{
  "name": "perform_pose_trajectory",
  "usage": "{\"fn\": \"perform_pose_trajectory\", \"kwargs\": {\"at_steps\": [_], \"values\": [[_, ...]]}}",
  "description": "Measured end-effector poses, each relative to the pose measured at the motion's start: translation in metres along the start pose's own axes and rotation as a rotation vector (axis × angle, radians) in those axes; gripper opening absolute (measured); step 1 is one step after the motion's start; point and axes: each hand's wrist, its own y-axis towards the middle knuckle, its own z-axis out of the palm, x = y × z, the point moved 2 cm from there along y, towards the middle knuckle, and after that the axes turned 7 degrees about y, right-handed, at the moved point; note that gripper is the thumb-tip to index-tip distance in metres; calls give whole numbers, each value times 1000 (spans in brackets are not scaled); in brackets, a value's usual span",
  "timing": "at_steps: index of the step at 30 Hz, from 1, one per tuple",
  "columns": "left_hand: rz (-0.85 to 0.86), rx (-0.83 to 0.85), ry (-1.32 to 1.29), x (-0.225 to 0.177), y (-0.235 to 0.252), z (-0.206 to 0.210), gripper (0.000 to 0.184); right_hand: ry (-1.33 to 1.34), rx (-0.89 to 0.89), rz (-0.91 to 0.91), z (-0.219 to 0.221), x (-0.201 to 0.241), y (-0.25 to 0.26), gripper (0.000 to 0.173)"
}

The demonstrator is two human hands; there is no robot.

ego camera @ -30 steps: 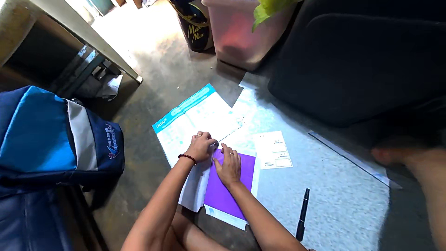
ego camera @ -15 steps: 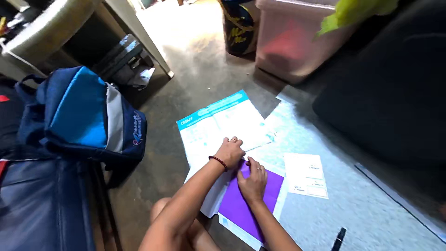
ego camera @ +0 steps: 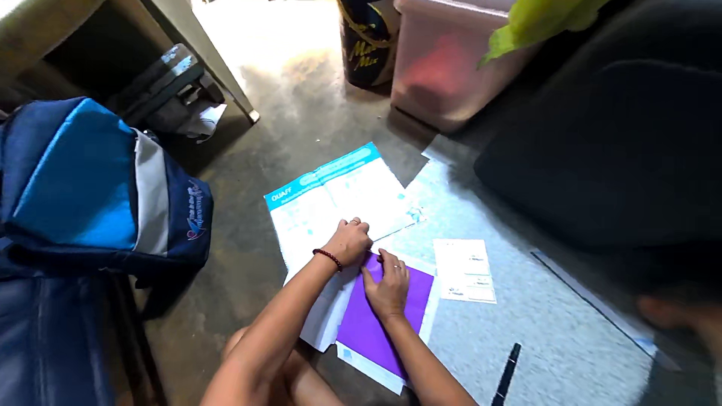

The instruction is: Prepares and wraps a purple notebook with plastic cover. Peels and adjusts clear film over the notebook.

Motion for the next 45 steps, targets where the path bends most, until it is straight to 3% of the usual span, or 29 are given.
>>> {"fn": "perform_pose_trajectory", "kwargs": {"at_steps": [16, 23, 30, 36, 42, 45], "values": [[103, 48, 71, 2, 10, 0, 16, 10, -18, 12, 0, 2, -1, 47], [262, -21, 100, 8, 12, 6, 20, 3, -20, 14, 1, 1, -1, 47], [287, -22, 125, 10, 15, 9, 19, -5, -29, 15, 1, 2, -1, 47], [284, -201, 47, 14, -1, 20, 17, -3, -11, 18, 1, 2, 0, 46], [308, -569, 2, 23, -10, 46, 16, -13, -14, 20, 2, 1, -1, 45], [269, -606, -13, 30, -14, 46, 15, -18, -5, 19, 2, 1, -1, 44]]}}
